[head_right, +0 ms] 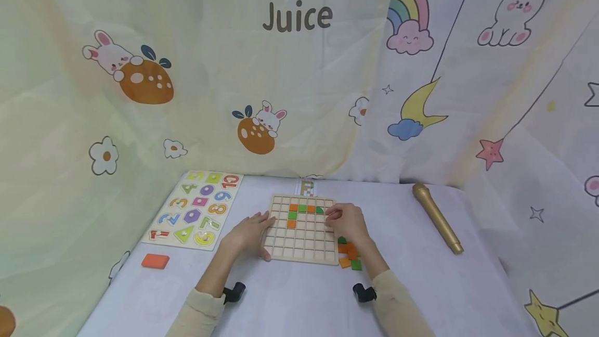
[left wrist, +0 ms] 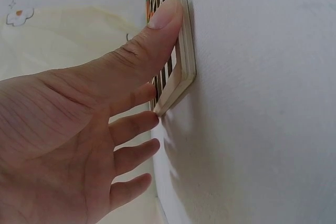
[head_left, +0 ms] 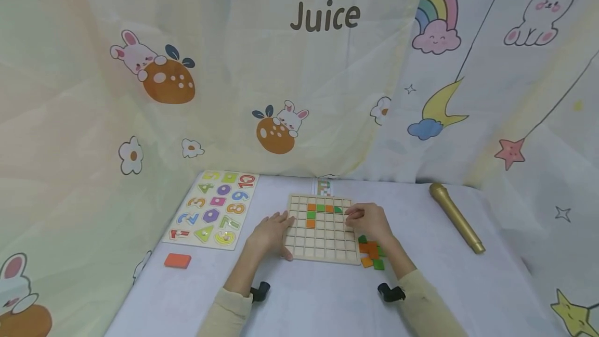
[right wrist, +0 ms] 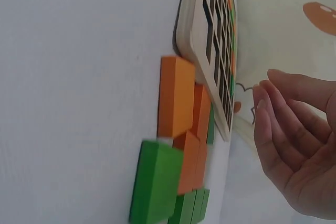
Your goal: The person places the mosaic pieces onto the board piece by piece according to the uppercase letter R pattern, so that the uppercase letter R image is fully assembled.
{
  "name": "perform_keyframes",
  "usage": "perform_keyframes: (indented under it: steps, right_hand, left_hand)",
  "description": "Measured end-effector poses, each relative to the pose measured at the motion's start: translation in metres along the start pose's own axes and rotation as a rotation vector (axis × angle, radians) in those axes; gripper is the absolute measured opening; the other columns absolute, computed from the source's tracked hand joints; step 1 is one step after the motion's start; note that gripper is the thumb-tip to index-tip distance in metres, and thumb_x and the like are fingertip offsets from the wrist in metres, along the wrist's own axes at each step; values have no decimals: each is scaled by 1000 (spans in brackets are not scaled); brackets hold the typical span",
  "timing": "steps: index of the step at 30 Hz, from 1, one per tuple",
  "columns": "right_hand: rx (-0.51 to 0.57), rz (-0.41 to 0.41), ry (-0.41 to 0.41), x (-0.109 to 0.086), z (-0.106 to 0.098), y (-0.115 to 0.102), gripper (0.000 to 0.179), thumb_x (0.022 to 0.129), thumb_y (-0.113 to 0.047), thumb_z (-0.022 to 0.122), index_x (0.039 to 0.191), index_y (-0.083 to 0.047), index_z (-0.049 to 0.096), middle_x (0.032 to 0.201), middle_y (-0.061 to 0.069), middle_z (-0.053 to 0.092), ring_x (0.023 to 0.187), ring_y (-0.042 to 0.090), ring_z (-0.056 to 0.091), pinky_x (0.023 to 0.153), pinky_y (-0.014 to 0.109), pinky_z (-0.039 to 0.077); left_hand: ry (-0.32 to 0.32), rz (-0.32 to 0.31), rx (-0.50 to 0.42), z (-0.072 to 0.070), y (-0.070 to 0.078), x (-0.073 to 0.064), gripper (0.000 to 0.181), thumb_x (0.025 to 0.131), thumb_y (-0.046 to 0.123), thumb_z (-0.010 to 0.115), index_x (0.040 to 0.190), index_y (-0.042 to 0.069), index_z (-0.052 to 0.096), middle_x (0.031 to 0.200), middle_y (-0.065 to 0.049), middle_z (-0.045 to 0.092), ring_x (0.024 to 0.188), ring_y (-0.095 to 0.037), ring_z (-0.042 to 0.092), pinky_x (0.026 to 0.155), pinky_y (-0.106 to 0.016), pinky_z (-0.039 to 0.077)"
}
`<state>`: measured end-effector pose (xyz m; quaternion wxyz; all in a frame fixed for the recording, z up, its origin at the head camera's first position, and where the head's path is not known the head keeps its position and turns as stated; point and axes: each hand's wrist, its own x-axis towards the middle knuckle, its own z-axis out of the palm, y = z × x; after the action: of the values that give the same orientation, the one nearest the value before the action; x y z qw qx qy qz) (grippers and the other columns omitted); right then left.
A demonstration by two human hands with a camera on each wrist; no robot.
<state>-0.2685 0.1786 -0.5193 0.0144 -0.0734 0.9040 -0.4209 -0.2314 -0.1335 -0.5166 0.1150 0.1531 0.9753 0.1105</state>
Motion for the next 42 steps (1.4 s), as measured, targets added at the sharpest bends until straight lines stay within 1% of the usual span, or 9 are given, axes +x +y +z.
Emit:
perform_keyframes:
  steps: [7,11,15,18,22,26,29,36,42]
  right_hand:
    - [-23,36,30,-7,-17,14,25,89,-10,82,112,-5,78,93,2,78,85,19,74,78,37,63]
    - [-81,57,43,-11,-29,28,25,88,-11,82,113,-6,78,101,4,78,97,25,73,88,45,62]
    - [-157,78,16,-16,-37,43,26,86,-11,84,111,-7,79,107,8,78,106,32,70,95,54,57]
    - [-206,90,-18,-19,-41,52,27,84,-8,84,109,-6,79,109,10,77,107,34,69,96,55,56]
    - [-242,103,-33,-21,-44,57,27,81,-3,83,108,-4,79,105,10,78,100,31,70,91,53,58]
    - [-238,103,-45,-21,-47,56,26,81,0,81,107,-3,78,96,7,77,90,25,70,84,48,60]
    - [-233,91,-47,-19,-48,54,26,81,0,81,106,-3,78,92,5,76,86,21,69,79,43,60]
    - [-208,70,-55,-14,-48,47,29,78,-3,84,107,-5,79,86,3,72,79,21,63,66,33,51]
    - [-159,28,-27,-10,-49,41,29,81,-4,82,110,-5,79,85,2,73,80,21,63,66,32,50]
  left_hand:
    - [3,1,-2,-1,0,-1,113,61,44,99,156,10,48,166,-15,37,155,-37,31,127,-56,27]
    - [3,1,-2,0,0,-2,113,61,45,99,156,10,48,166,-15,37,155,-37,31,127,-56,27]
    - [-4,-2,-4,1,0,-2,113,61,45,99,156,10,48,166,-15,37,155,-37,31,127,-56,27]
    - [-5,-9,5,2,-1,-2,114,60,46,99,156,11,49,166,-14,37,155,-37,31,127,-55,27]
    - [-9,-9,17,4,-2,-1,115,60,48,98,157,11,48,167,-13,37,155,-36,31,127,-55,27]
    - [-6,-6,11,3,-2,1,115,60,48,98,157,12,48,167,-13,36,155,-36,31,127,-55,27]
    - [3,-5,5,1,-2,2,115,60,47,98,157,12,48,167,-13,36,155,-36,31,127,-55,27]
    - [-2,-11,2,-2,-2,2,115,60,45,99,156,11,48,167,-14,37,155,-36,31,127,-55,27]
    - [-6,-6,1,0,-2,2,115,59,46,99,156,10,49,166,-14,37,154,-37,32,127,-56,27]
